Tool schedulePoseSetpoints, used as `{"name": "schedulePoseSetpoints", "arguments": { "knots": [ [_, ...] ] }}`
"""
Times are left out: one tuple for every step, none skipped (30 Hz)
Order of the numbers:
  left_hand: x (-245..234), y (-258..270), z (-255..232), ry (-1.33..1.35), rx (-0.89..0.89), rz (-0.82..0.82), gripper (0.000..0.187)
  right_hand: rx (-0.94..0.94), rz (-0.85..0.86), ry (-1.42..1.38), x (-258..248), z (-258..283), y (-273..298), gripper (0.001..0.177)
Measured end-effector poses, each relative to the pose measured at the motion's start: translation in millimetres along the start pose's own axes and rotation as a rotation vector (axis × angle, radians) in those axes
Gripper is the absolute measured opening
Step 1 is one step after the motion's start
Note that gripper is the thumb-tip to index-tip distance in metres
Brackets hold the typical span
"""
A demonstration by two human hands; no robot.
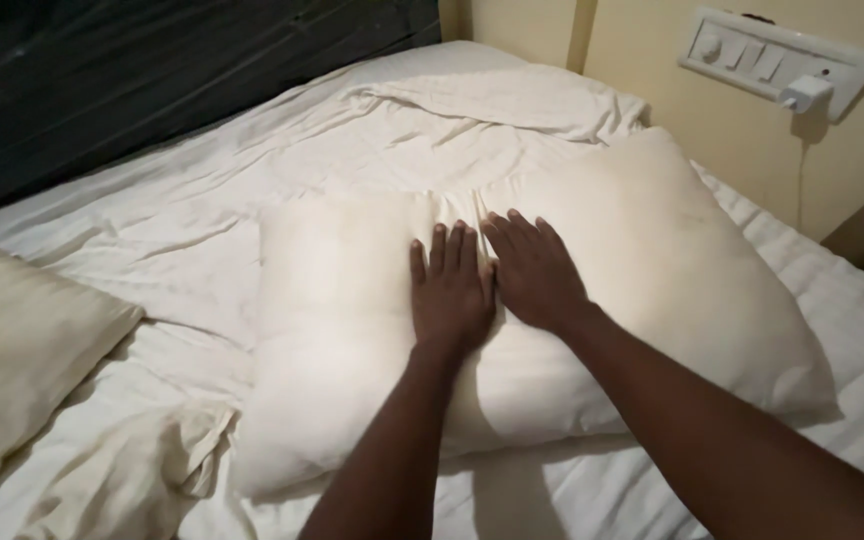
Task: Putting a pillowcase onto a pillow on a bed.
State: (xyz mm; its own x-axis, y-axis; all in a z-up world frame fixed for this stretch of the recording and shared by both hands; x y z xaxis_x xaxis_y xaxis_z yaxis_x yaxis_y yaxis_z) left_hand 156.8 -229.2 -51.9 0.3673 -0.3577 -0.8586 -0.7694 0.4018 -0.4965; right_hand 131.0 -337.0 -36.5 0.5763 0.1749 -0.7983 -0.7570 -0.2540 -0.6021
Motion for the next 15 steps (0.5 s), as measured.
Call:
{"name": "schedulePoseSetpoints", "arguments": {
  "knots": [
    [-8,10,-4,-0.009,0.003,-0.003,0.060,-0.001,-0.017,-0.006,-7,5,6,0.052],
    [-16,21,-8,-0.019,0.007,-0.007,0.060,-0.002,-0.034,-0.012,-13,11,12,0.053],
    [-21,30,-9,-0.021,0.008,-0.014,0.060,-0.005,-0.041,-0.009,-20,15,17,0.053],
    [-27,38,-10,-0.014,0.016,-0.036,0.062,-0.015,-0.055,0.002,-27,20,23,0.054],
    [-31,46,-12,-0.004,0.026,-0.056,0.064,-0.023,-0.069,0.016,-33,25,29,0.055],
    [-35,52,-12,-0.004,0.029,-0.063,0.064,-0.024,-0.075,0.021,-40,26,34,0.055],
    [-37,60,-10,-0.009,0.015,-0.059,0.066,-0.032,-0.070,0.005,-46,28,39,0.057],
    [-40,67,-9,-0.013,0.001,-0.054,0.067,-0.040,-0.065,-0.010,-52,31,44,0.059],
    [-44,73,-4,-0.017,-0.002,-0.056,0.067,-0.044,-0.067,-0.013,-58,29,50,0.059],
    [-48,80,1,-0.039,-0.010,-0.048,0.069,-0.031,-0.050,-0.037,-62,26,55,0.059],
    [-53,86,7,-0.063,-0.017,-0.041,0.071,-0.019,-0.034,-0.061,-65,24,60,0.060],
    [-57,96,17,-0.069,-0.019,-0.043,0.071,-0.022,-0.038,-0.066,-70,21,67,0.060],
    [-63,103,28,-0.105,-0.024,-0.062,0.071,-0.011,-0.050,-0.039,-76,14,72,0.060],
    [-68,110,38,-0.140,-0.029,-0.082,0.071,0.001,-0.063,-0.013,-81,8,78,0.060],
    [-73,118,48,-0.145,-0.026,-0.087,0.071,0.000,-0.070,-0.013,-87,3,83,0.060]
  ]
}}
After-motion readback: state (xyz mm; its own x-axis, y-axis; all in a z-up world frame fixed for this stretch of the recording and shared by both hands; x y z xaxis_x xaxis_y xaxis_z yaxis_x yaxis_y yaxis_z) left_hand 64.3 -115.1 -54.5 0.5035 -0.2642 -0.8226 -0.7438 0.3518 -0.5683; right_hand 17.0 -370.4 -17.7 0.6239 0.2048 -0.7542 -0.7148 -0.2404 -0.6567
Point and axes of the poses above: each hand's wrist, its own y-axis away from the middle knuckle, its own x-axis out of the palm, z = x × y, the point moved 7 cm from there along -y, towards the middle knuckle, and after that the axes turned 4 degrees about -y, right-handed, at the moved point
